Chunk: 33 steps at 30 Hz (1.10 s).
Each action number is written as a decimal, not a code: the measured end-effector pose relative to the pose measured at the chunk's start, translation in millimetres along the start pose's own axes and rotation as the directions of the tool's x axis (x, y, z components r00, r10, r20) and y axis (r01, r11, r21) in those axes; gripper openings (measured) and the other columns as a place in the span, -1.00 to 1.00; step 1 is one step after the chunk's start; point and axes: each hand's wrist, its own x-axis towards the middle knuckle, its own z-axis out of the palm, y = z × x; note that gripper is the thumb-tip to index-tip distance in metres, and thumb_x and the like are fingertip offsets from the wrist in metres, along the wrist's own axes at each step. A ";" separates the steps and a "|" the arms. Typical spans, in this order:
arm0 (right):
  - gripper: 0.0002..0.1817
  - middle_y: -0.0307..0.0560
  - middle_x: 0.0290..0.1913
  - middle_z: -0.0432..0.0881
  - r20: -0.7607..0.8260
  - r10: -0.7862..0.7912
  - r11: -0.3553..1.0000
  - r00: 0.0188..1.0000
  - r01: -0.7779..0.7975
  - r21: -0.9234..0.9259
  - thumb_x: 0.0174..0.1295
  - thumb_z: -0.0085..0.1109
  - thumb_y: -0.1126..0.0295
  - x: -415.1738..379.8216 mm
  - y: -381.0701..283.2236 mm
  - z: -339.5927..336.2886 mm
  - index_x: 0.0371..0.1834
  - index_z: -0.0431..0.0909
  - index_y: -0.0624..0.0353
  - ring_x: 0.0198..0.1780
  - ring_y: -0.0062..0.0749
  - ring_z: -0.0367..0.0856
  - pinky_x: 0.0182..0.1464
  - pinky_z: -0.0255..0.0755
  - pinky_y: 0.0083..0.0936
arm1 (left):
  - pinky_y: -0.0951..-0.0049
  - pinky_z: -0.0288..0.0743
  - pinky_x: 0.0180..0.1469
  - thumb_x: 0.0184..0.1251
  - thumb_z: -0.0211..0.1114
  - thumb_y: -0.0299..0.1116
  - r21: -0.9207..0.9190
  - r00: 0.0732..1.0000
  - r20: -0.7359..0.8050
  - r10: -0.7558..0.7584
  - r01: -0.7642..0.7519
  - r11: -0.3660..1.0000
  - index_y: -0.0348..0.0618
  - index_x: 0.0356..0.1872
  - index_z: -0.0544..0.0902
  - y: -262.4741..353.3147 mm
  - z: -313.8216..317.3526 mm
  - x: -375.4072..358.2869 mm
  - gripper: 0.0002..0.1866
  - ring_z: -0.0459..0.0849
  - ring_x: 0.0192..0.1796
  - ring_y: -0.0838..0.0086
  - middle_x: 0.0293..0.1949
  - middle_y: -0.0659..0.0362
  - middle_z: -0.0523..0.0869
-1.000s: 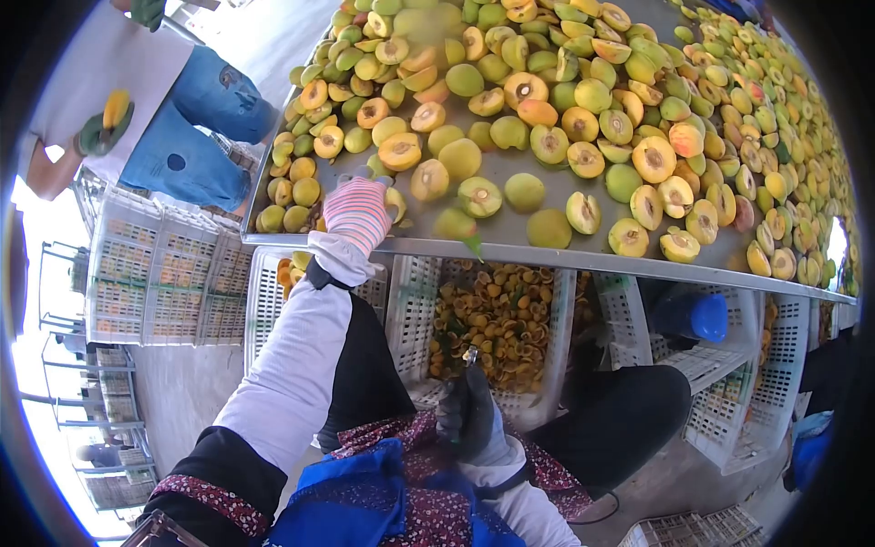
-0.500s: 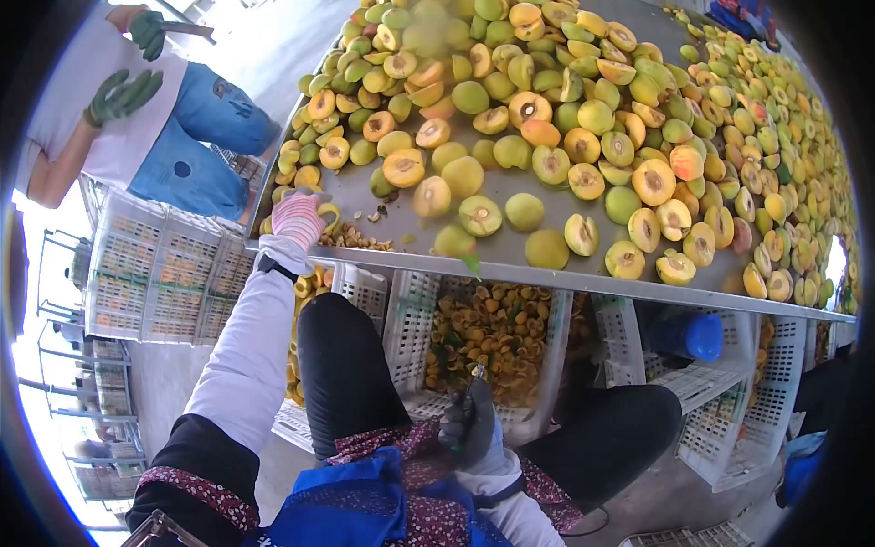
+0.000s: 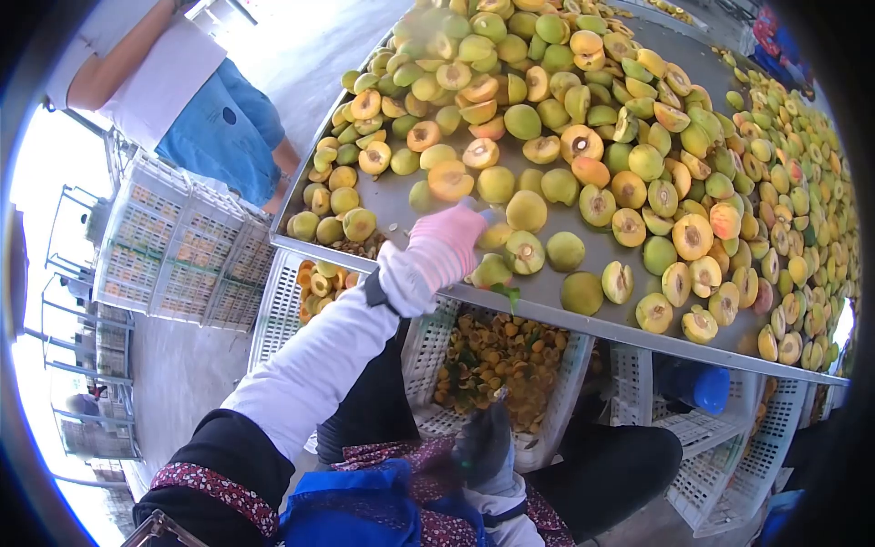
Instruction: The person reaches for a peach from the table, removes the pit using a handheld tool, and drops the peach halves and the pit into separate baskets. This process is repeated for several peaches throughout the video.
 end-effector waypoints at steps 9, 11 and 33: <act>-0.80 -0.15 -0.37 0.50 0.332 -0.546 0.339 0.769 0.565 -0.752 0.34 -0.08 0.56 11.3 2.8 14.9 -0.02 0.45 0.26 -0.46 -0.50 0.48 -0.47 0.35 -0.60 | 0.26 0.56 -0.02 -0.05 0.29 -0.48 -0.532 0.896 -0.164 0.413 -0.433 0.728 0.04 0.30 0.35 20.8 45.1 -156.7 -0.26 0.64 -0.04 0.13 0.17 -0.01 0.44; -0.85 -0.18 -0.39 0.52 0.258 -0.528 0.474 0.809 0.532 -0.701 0.34 -0.05 0.53 -2.0 10.2 35.8 -0.07 0.44 0.23 -0.54 -0.57 0.41 -0.54 0.28 -0.65 | 0.34 0.50 0.07 0.10 0.32 -0.41 -0.744 0.873 -0.397 0.285 -0.488 0.456 -0.08 0.33 0.30 10.9 61.0 -168.1 -0.30 0.63 0.00 0.25 0.20 0.03 0.43; -0.64 0.31 -0.01 0.49 0.887 -0.282 -0.824 0.367 0.381 -0.419 0.25 0.10 0.56 -44.5 60.0 39.4 0.12 0.38 0.41 -0.15 0.04 0.57 -0.12 0.47 -0.26 | 0.54 0.51 -0.03 0.47 0.06 -0.03 -0.980 0.961 -0.103 -0.258 -0.142 -0.140 -0.28 0.02 0.53 34.9 81.9 -229.2 -0.55 0.65 -0.13 0.51 -0.16 0.13 0.68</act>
